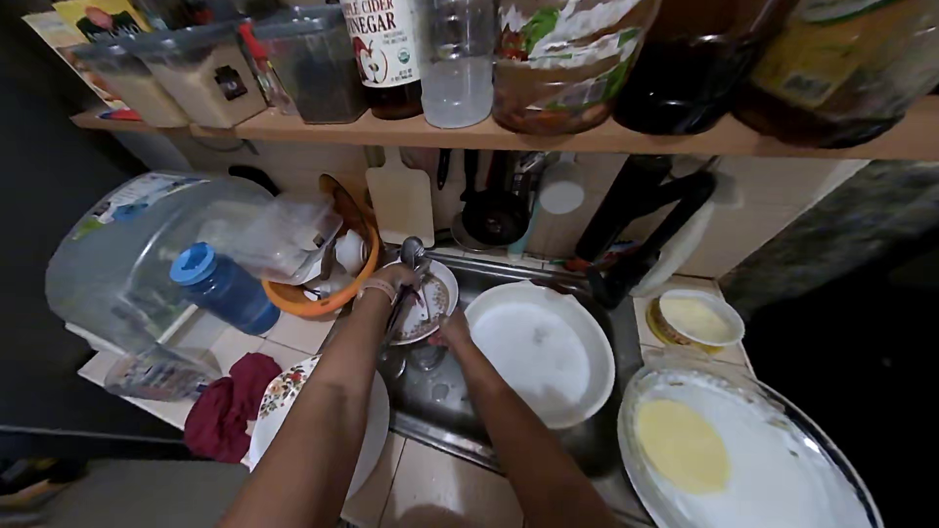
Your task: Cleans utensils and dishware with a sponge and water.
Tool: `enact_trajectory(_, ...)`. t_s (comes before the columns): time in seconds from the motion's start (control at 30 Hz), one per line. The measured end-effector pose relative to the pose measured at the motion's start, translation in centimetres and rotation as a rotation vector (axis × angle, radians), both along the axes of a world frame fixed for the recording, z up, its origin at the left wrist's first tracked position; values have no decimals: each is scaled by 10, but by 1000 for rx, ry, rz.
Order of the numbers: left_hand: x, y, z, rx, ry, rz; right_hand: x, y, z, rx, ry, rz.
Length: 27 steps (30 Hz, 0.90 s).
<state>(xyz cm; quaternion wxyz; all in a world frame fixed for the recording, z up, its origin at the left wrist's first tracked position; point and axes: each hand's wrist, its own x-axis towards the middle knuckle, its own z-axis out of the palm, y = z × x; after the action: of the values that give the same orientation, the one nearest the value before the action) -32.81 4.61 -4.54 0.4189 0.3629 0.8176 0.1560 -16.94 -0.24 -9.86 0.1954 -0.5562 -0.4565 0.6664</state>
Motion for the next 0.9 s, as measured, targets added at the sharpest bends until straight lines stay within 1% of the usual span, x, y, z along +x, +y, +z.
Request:
enact_trajectory(0.07, 0, 1, -3, -18, -35, 30, -1, 1, -1, -13, 12, -13)
enact_trajectory(0.13, 4, -2, -3, -45, -28, 11, -1, 1, -3, -16, 17, -15)
enact_trajectory(0.23, 20, -7, 2, -83, 52, -73, -2, 1, -6, -13, 48, -33)
enact_trajectory(0.33, 29, -4, -11, -82, 122, -111, -4, 2, -11, -10, 74, -54)
enact_trajectory(0.43, 33, -5, -20, -73, 250, -108, -2, 2, -11, -14, 106, -64)
enact_trajectory(0.5, 30, -6, -21, -53, 299, -155, 1, 2, -10, -24, 147, -66)
enact_trajectory(0.6, 14, -2, -23, -47, 297, -268, 1, 0, -8, -22, 195, -91)
enact_trajectory(0.7, 7, -12, -16, -19, 290, -292, 1, -2, -1, -32, 169, -89)
enact_trajectory(0.8, -4, -23, -21, -34, 329, -339, 0, -1, -1, -18, 144, -73)
enact_trajectory(0.9, -12, -32, -30, -32, 341, -327, 0, -3, -3, 23, 113, -63)
